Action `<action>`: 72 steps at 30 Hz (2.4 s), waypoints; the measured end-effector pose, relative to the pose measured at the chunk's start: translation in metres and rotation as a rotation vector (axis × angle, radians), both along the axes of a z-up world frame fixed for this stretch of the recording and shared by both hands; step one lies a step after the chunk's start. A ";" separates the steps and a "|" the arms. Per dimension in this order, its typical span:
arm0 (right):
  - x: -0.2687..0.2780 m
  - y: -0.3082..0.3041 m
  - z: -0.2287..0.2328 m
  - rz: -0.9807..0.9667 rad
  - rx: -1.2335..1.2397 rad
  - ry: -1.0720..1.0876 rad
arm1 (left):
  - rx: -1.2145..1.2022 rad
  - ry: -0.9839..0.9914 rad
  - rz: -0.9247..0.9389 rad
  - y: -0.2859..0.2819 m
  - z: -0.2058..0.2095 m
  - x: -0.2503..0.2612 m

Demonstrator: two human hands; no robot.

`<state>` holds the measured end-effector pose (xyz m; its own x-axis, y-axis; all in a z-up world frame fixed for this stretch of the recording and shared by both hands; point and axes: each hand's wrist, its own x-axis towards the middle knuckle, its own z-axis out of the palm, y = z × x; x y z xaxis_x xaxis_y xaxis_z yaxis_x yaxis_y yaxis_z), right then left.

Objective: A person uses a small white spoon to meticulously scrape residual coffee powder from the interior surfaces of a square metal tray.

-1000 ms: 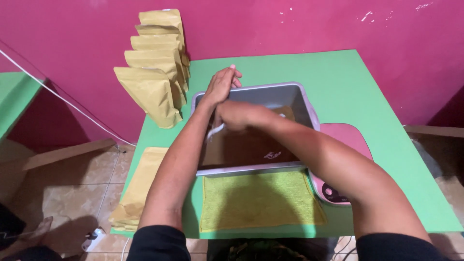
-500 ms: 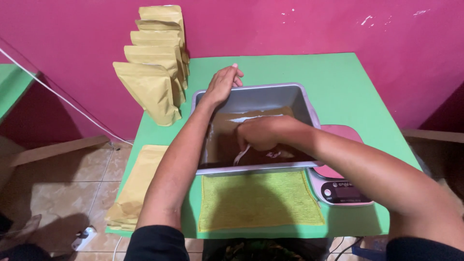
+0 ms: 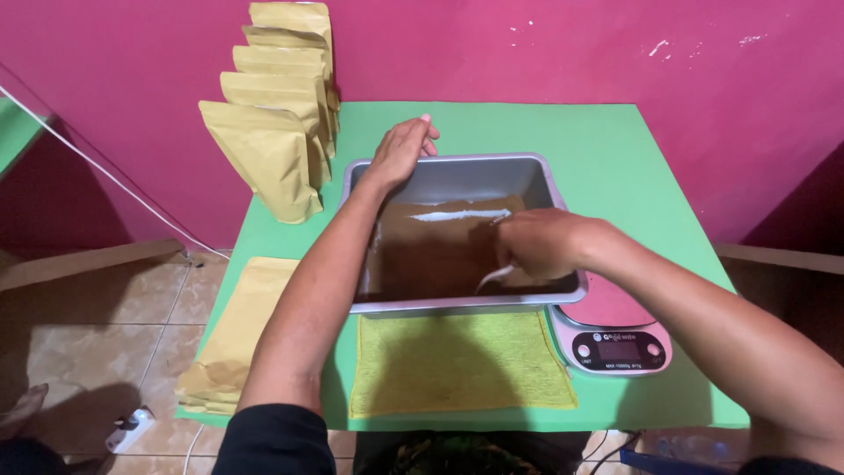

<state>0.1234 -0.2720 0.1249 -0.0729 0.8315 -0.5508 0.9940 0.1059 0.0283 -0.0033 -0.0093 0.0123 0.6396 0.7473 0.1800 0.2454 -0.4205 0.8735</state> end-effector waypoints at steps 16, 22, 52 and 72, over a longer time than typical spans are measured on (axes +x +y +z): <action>0.043 0.017 -0.095 -0.120 0.020 -0.433 | 0.262 0.471 0.077 -0.027 0.012 0.005; 0.067 0.056 -0.077 0.008 0.540 -0.529 | 0.340 0.515 0.037 -0.034 0.021 0.000; 0.008 0.126 -0.147 0.046 0.253 -0.678 | 0.337 0.549 0.034 -0.012 0.001 0.008; 0.006 0.115 -0.159 0.015 0.140 -0.822 | 0.346 0.549 0.042 -0.021 0.009 0.004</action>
